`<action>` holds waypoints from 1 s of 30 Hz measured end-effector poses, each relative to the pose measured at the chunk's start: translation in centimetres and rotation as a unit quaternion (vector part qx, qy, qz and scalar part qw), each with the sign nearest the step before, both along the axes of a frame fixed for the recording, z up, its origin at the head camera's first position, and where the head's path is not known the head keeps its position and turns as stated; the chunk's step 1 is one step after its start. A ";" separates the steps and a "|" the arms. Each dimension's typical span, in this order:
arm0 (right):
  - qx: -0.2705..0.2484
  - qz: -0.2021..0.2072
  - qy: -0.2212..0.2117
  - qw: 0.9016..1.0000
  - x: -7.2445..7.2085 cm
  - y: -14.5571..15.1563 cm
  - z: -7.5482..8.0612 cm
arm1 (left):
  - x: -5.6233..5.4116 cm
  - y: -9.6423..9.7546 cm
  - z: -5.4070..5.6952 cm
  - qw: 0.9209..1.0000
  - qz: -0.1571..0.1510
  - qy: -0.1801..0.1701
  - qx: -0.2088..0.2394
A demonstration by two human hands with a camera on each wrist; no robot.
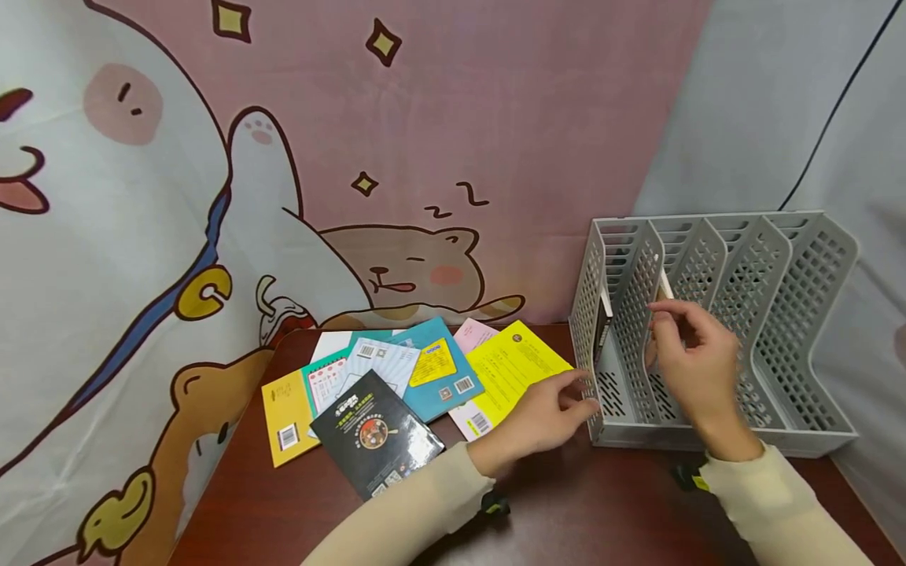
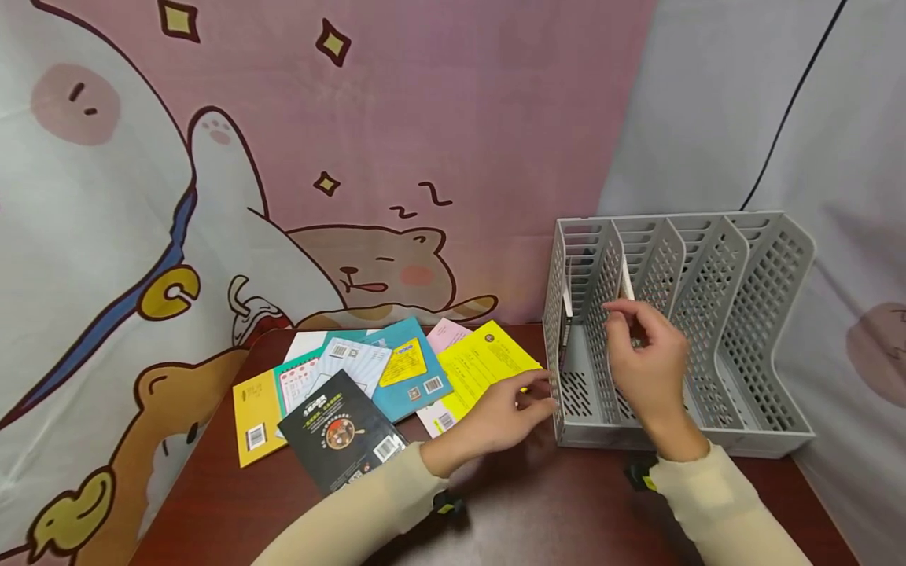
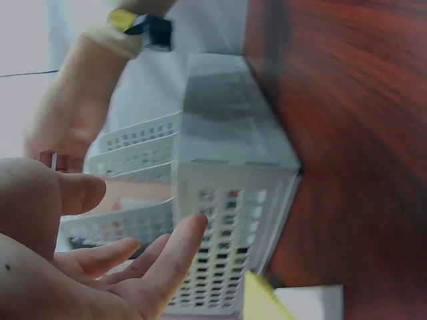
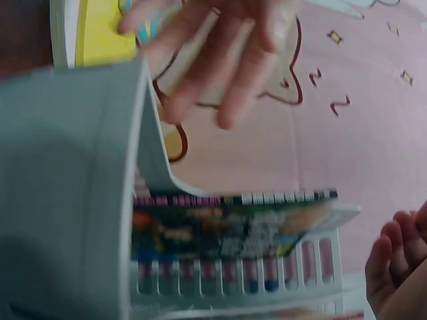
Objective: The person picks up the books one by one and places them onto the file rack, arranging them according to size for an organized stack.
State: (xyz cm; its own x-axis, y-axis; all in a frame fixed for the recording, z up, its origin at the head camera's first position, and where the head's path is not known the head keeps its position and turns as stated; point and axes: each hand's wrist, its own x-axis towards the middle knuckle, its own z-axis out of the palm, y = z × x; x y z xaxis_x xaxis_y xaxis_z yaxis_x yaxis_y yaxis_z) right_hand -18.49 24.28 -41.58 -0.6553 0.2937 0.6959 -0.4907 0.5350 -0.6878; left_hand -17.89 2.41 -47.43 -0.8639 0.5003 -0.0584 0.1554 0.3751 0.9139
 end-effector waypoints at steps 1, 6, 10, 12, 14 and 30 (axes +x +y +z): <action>0.005 0.013 -0.002 1.000 0.1 -0.1 -0.4 | 0.0 -0.4 0.2 1.000 0.004 0.007 0.004; 0.020 0.076 -0.017 0.997 0.8 -1.3 -1.8 | -0.2 -2.8 1.5 0.999 0.023 0.029 0.014; 0.028 0.107 -0.046 0.993 1.7 -2.8 -2.3 | -0.1 -4.8 2.2 0.999 0.031 0.042 0.016; 0.029 0.124 -0.068 0.990 2.2 -3.7 -2.5 | 0.0 -5.8 2.4 0.998 0.036 0.045 0.018; 0.022 0.145 -0.092 0.985 2.4 -4.5 -2.8 | -0.1 -6.7 2.4 0.998 0.044 0.044 0.020; -0.020 0.294 -0.337 0.894 3.5 -10.8 -7.2 | 0.0 -14.9 1.3 0.993 0.106 0.029 0.034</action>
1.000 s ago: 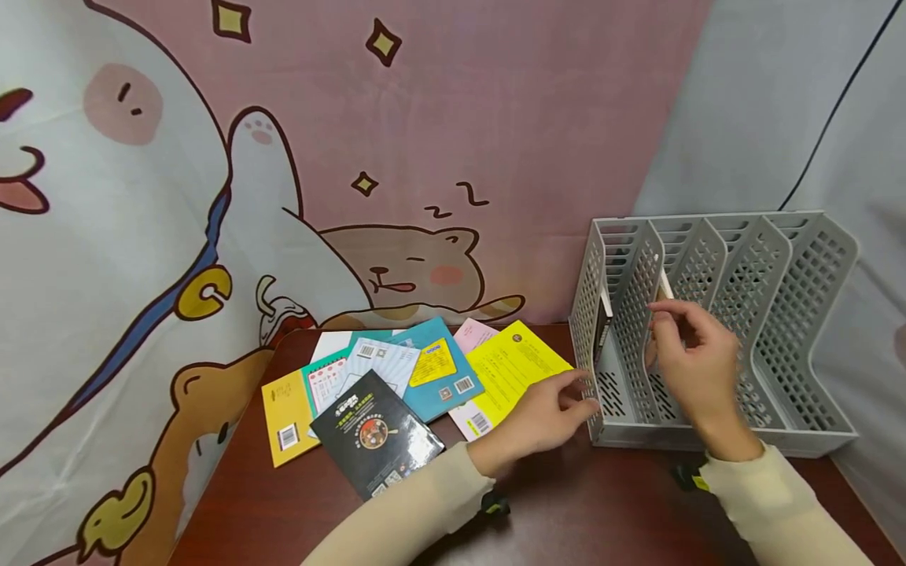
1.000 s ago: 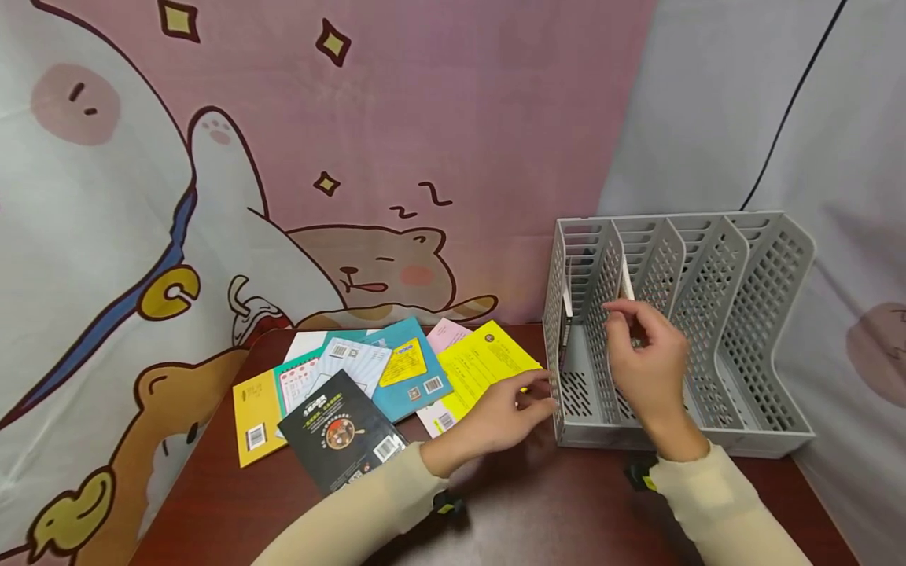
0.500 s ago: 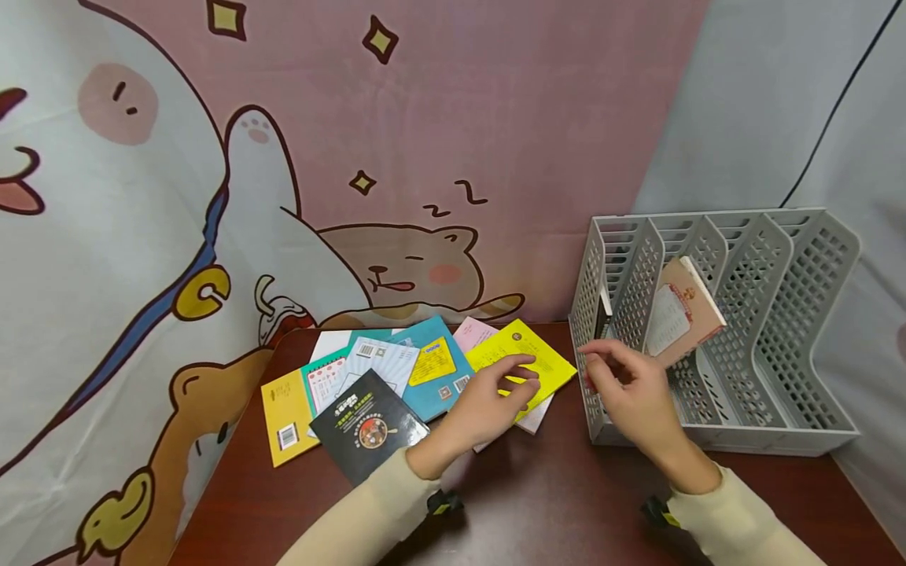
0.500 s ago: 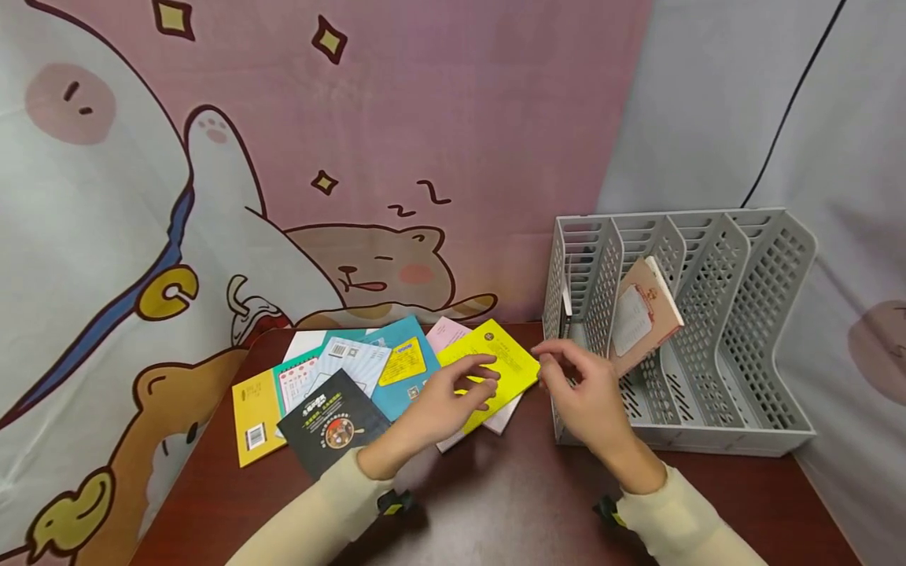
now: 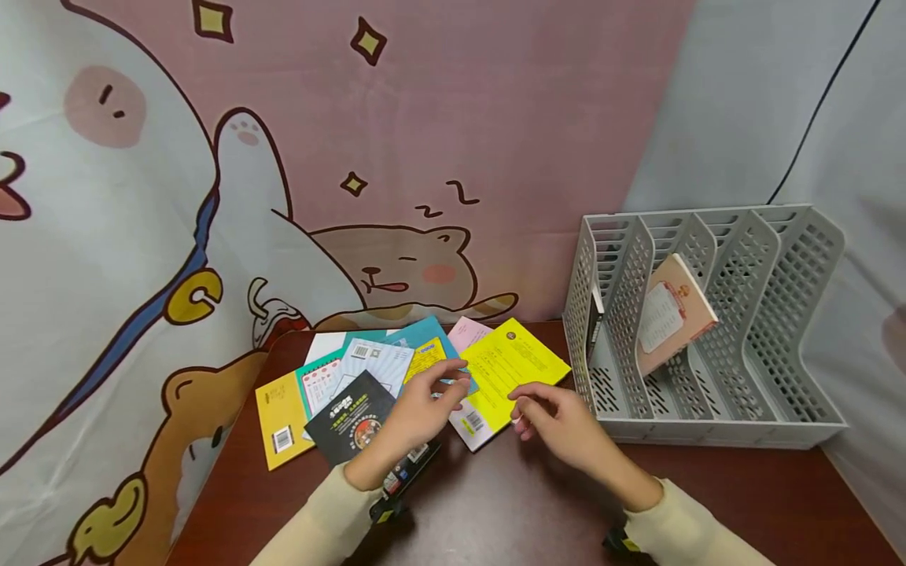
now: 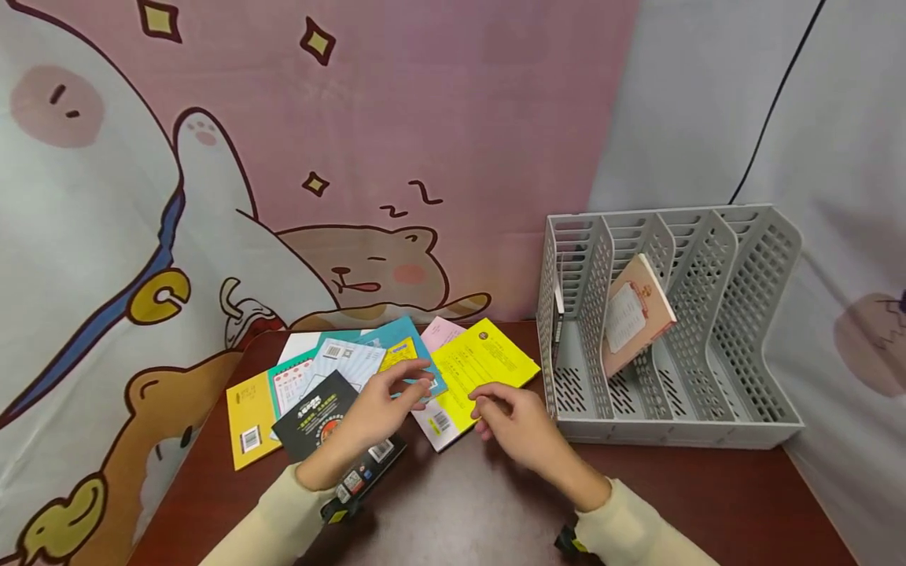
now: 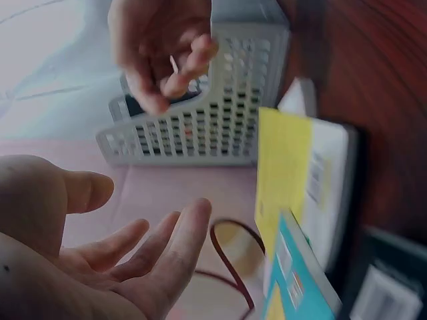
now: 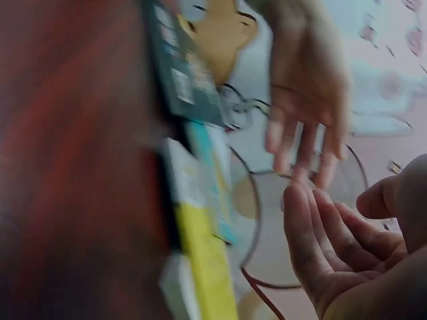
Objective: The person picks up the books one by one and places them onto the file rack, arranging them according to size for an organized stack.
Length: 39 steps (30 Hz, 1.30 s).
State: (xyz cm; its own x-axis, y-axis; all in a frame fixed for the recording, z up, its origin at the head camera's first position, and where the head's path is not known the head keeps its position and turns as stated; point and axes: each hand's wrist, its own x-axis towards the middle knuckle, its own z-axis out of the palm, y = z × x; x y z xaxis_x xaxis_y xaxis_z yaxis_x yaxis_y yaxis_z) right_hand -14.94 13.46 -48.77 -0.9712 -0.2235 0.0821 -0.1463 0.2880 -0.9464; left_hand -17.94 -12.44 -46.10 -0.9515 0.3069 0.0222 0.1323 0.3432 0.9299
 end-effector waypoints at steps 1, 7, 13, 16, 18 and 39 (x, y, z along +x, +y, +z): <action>0.004 0.011 -0.007 1.000 0.2 -0.6 -0.4 | 0.0 -0.7 -0.2 1.000 0.007 -0.002 -0.001; -0.024 0.091 -0.073 0.993 1.6 -4.1 -2.8 | -0.1 -4.9 -1.5 0.996 0.072 0.020 -0.049; -0.084 0.147 -0.171 0.971 2.6 -6.8 -4.2 | 0.0 -8.8 -1.8 0.985 0.118 0.025 -0.126; -0.115 0.145 -0.228 0.956 3.2 -8.0 -4.4 | 0.0 -10.6 -2.2 0.975 0.147 0.023 -0.167; -0.138 0.136 -0.264 0.945 3.7 -8.7 -4.3 | 0.0 -11.6 -2.5 0.967 0.164 0.023 -0.196; -0.200 0.111 -0.353 0.907 3.3 -12.8 -4.3 | -0.8 -16.0 -3.9 0.922 0.190 0.031 -0.334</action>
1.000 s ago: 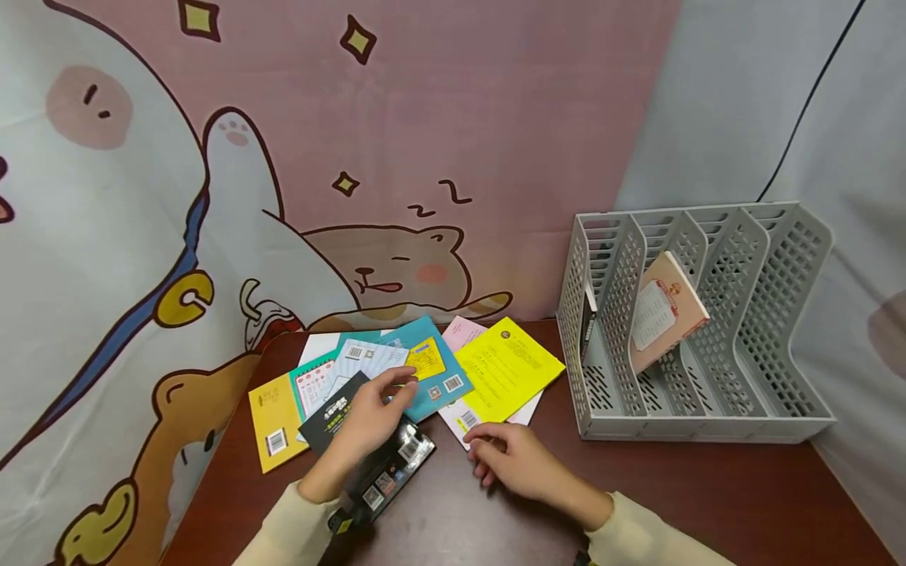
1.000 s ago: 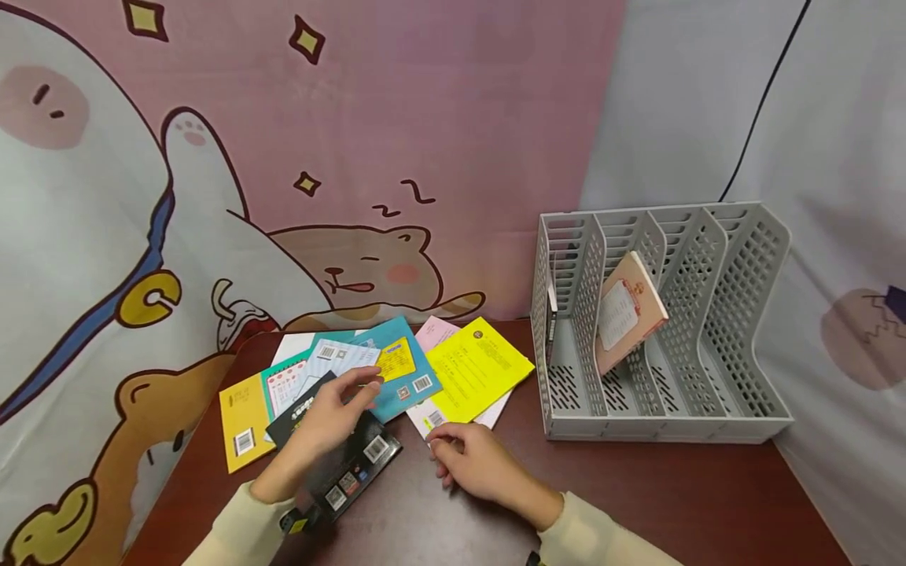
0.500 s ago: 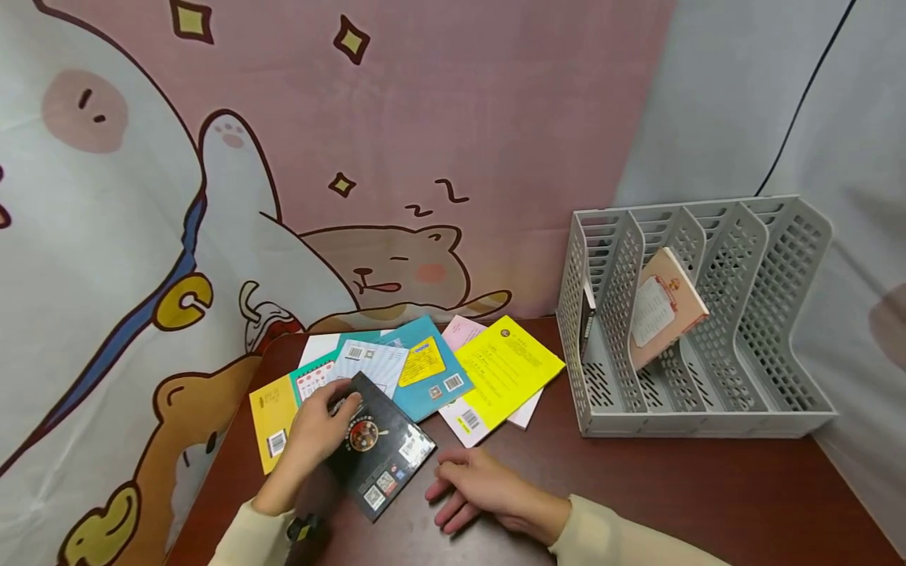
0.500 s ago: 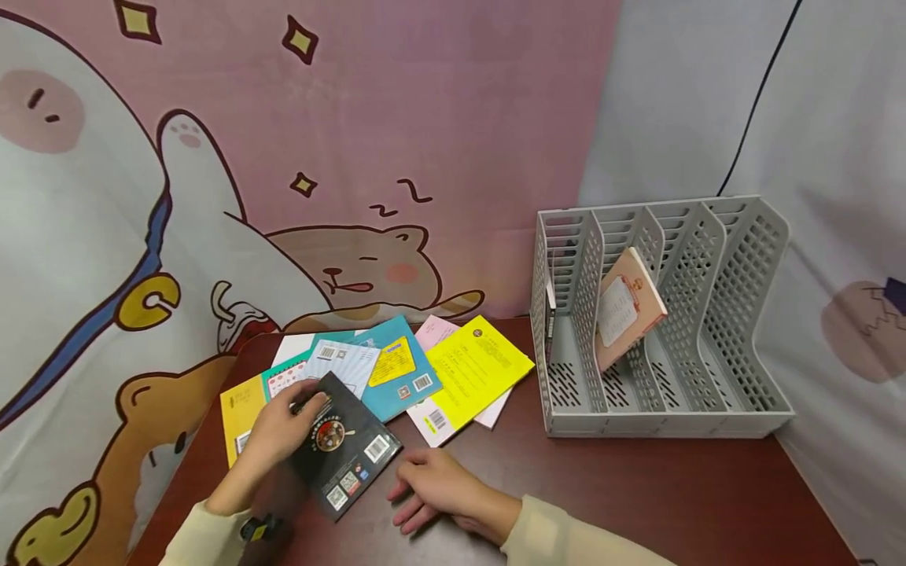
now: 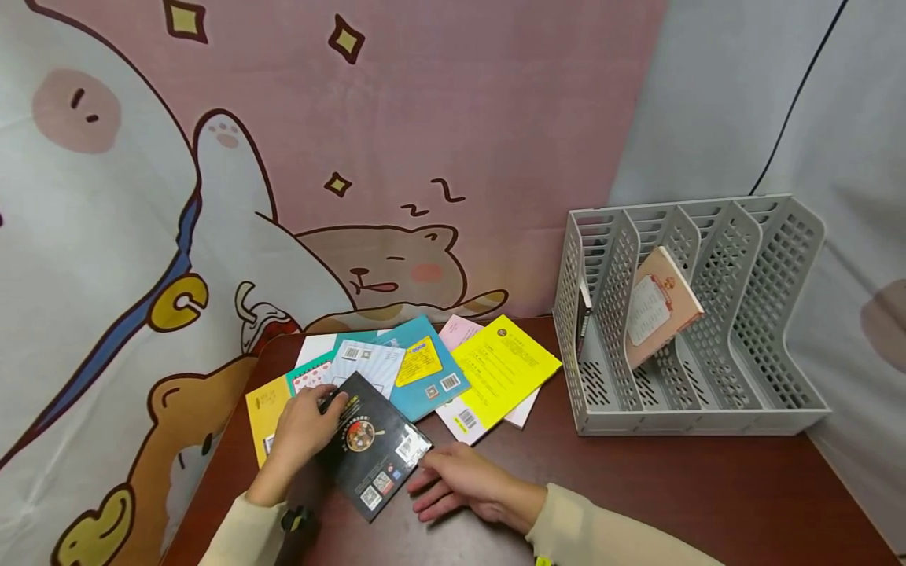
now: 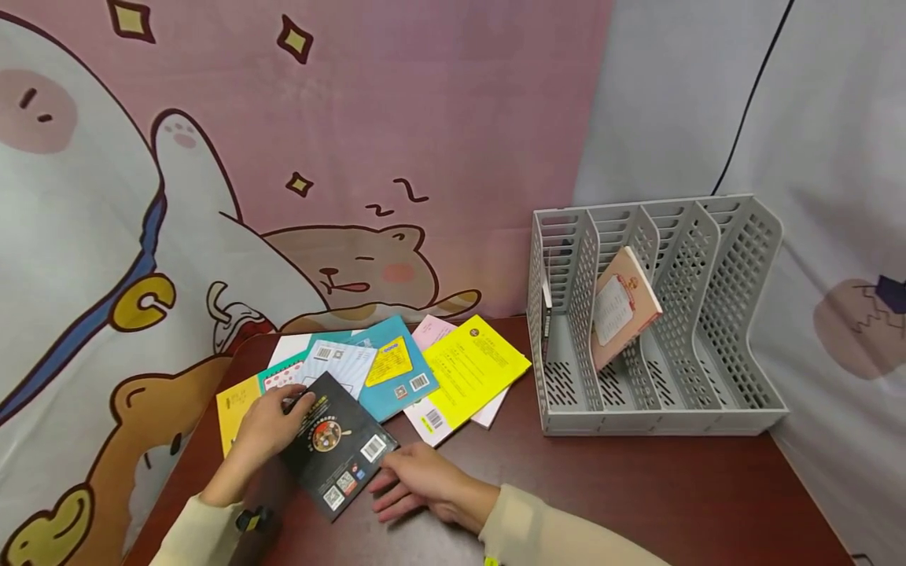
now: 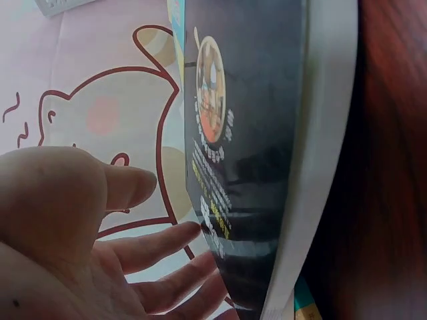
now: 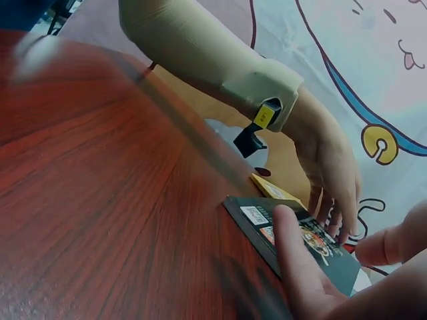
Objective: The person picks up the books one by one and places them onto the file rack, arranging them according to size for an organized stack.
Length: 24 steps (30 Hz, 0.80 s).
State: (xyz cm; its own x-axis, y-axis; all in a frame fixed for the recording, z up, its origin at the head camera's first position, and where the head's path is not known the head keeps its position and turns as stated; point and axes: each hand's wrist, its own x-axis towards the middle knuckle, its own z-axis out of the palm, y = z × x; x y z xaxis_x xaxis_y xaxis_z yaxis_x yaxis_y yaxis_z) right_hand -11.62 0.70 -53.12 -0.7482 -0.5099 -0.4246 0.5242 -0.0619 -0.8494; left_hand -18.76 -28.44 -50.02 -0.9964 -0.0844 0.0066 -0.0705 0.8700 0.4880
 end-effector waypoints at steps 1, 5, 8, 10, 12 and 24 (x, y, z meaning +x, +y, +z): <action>-0.004 -0.004 -0.003 1.000 -0.1 -0.1 0.0 | -0.1 0.0 -0.1 1.000 -0.001 0.002 -0.004; -0.014 -0.030 -0.004 0.999 -0.3 -0.3 -0.1 | -0.7 -0.2 0.0 1.000 -0.001 0.002 -0.015; -0.020 -0.062 0.008 0.998 -0.3 -0.5 -0.1 | -1.0 -0.2 0.2 1.000 0.000 -0.009 -0.017; -0.024 -0.087 0.021 0.996 -0.4 -0.5 0.0 | -1.2 -0.2 0.2 1.000 0.005 -0.025 -0.012; -0.023 -0.112 0.038 0.993 -0.6 -0.6 0.2 | -1.2 -0.1 0.3 0.999 0.009 -0.041 -0.004; 0.054 -0.233 0.126 0.963 -3.4 2.2 2.6 | -0.8 2.0 1.5 0.992 0.006 -0.066 0.107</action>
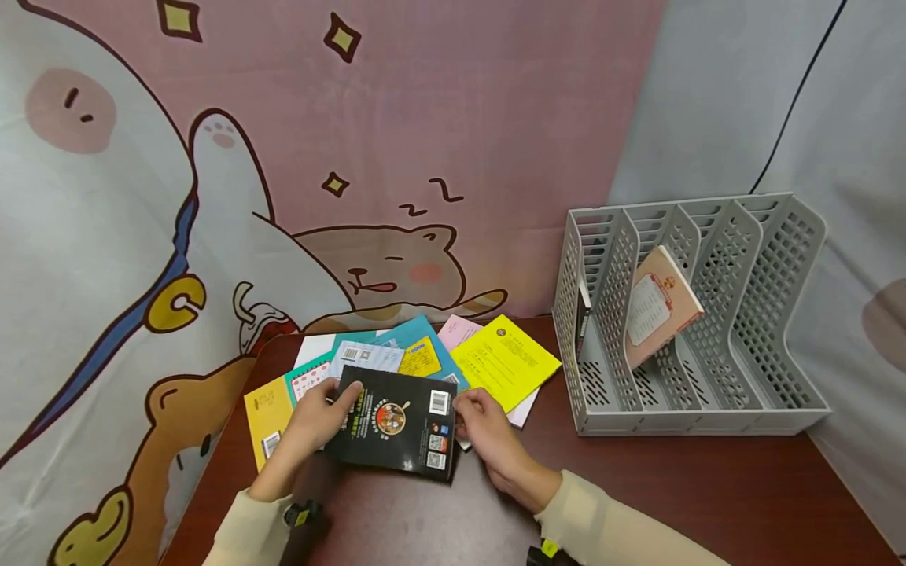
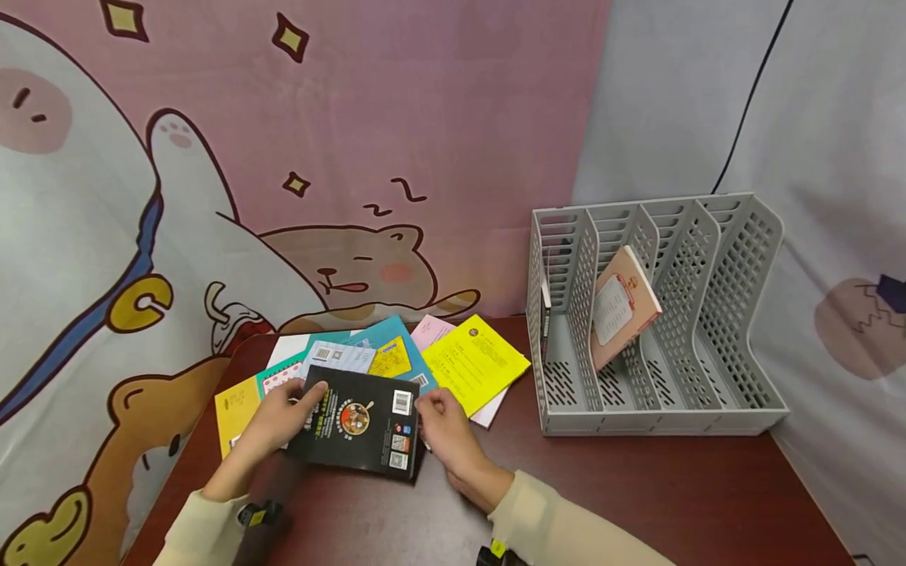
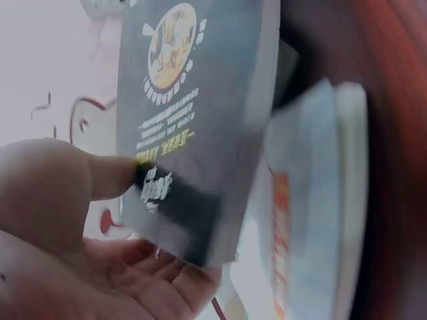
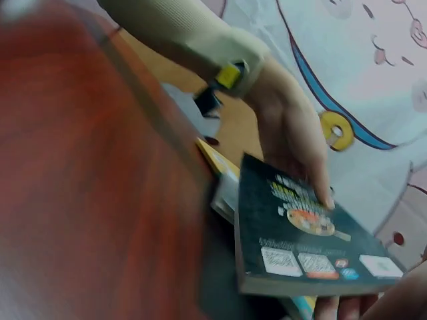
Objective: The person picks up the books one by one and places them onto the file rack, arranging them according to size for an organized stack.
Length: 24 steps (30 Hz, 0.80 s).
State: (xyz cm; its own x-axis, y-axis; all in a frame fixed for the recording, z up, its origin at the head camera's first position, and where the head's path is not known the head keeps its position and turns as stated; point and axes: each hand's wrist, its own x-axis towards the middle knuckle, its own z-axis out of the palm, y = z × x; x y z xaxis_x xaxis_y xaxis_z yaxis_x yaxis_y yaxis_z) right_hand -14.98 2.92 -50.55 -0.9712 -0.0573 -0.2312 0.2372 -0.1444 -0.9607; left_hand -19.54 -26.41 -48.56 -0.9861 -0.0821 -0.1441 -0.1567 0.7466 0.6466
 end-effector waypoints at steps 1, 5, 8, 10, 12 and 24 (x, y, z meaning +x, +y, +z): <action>-0.007 -0.006 0.000 1.000 -0.3 0.3 0.2 | 0.1 0.4 0.2 1.000 -0.003 0.001 0.014; -0.020 -0.031 0.002 0.999 -1.8 1.8 1.0 | 0.6 2.5 1.4 0.995 -0.003 0.011 0.096; -0.026 -0.045 0.003 0.999 -2.5 3.1 1.9 | 0.9 4.5 2.3 0.986 0.001 0.032 0.162; -0.035 -0.046 0.001 0.998 -2.9 4.1 2.5 | 1.0 5.9 2.8 0.979 0.003 0.055 0.195; -0.050 -0.045 0.001 0.998 -3.1 4.9 3.1 | 1.1 7.3 3.3 0.973 0.005 0.074 0.220; 0.034 -0.008 0.052 0.998 -3.1 9.3 3.5 | 1.1 13.8 3.0 0.957 -0.023 0.102 0.269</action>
